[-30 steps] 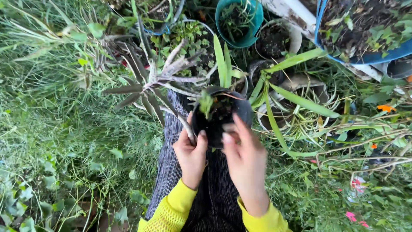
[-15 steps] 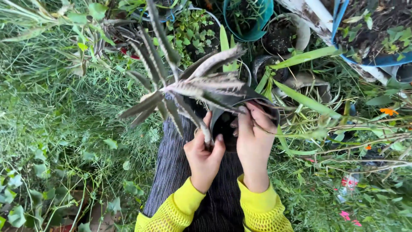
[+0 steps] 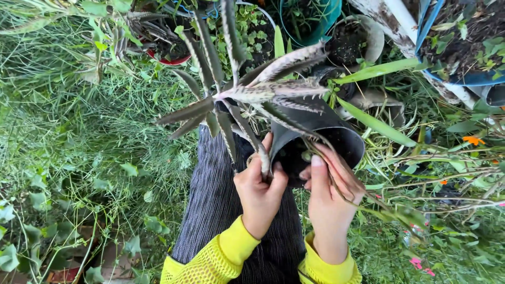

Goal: The person tends to various potted plants on the ground, picking up a succulent and planting it into a blue pot filled with soil by hand.

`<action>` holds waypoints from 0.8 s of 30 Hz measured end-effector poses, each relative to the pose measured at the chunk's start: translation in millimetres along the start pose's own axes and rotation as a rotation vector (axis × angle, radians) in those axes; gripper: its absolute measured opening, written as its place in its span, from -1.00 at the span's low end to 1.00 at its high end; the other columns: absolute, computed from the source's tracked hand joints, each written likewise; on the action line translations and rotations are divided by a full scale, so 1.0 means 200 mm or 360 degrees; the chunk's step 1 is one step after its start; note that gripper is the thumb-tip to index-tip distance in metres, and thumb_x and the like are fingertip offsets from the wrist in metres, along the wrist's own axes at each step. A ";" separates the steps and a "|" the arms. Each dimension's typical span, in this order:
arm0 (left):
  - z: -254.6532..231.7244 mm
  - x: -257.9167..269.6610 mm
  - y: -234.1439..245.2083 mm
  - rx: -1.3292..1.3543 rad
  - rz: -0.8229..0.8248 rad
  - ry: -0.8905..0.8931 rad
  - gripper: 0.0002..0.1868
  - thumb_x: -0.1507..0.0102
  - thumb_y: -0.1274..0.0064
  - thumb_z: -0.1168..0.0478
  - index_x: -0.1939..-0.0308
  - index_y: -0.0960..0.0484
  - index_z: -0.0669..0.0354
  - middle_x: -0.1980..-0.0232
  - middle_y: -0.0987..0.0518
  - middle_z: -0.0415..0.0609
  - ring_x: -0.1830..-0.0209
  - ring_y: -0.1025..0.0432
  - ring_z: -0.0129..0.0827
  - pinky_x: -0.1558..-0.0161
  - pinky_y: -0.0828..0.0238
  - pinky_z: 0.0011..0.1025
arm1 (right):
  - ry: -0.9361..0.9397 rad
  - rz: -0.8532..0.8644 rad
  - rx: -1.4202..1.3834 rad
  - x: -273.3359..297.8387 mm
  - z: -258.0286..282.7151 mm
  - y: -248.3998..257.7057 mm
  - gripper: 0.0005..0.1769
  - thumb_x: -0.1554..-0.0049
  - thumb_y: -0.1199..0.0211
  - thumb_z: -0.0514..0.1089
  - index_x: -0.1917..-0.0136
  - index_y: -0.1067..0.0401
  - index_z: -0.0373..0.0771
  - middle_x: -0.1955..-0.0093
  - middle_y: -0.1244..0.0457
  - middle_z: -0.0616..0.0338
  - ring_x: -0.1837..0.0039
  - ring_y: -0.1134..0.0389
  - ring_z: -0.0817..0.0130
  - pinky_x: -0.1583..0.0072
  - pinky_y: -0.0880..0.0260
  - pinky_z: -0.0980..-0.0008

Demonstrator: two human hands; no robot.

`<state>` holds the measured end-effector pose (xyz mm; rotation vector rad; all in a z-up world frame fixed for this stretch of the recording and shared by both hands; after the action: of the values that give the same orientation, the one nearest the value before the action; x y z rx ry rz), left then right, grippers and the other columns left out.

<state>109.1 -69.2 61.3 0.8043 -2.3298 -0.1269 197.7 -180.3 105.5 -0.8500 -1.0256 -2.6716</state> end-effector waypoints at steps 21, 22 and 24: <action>0.03 -0.05 0.03 0.0101 -0.0060 0.0211 -0.41 -0.23 -0.09 0.44 -0.39 -0.50 0.25 0.55 -0.20 -0.35 0.56 -0.07 -0.75 0.51 -0.05 -0.67 | -0.0048 -0.0175 -0.0815 0.17 -0.21 0.23 -0.74 -0.33 -0.07 -0.38 -0.25 -0.44 -0.50 -0.01 -0.38 -0.14 0.20 -0.30 0.46 0.15 -0.21 0.58; 0.03 -0.05 0.03 0.0105 -0.0061 0.0210 -0.41 -0.23 -0.09 0.44 -0.39 -0.50 0.25 0.55 -0.20 -0.35 0.56 -0.07 -0.75 0.51 -0.05 -0.67 | -0.0044 -0.0175 -0.0813 0.17 -0.21 0.24 -0.74 -0.33 -0.07 -0.38 -0.25 -0.44 -0.50 -0.01 -0.38 -0.14 0.20 -0.30 0.46 0.15 -0.21 0.58; 0.04 -0.05 0.03 0.0133 -0.0059 0.0233 -0.40 -0.24 -0.08 0.44 -0.40 -0.50 0.24 0.54 -0.19 -0.37 0.56 -0.05 -0.75 0.51 -0.03 -0.66 | 0.0036 -0.0215 -0.0808 0.18 -0.18 0.26 -0.74 -0.34 -0.01 -0.43 -0.24 -0.43 -0.52 -0.03 -0.37 -0.20 0.21 -0.27 0.40 0.14 -0.21 0.54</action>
<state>107.2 -59.5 49.9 0.8684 -2.1946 0.0133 168.3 -241.8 133.0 -0.8473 -0.4059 -3.1060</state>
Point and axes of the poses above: each hand's wrist, its own x-axis away from the middle knuckle, its own y-axis out of the back of the hand, z = x × y, the point moved 5 cm from there along -x, towards the middle knuckle
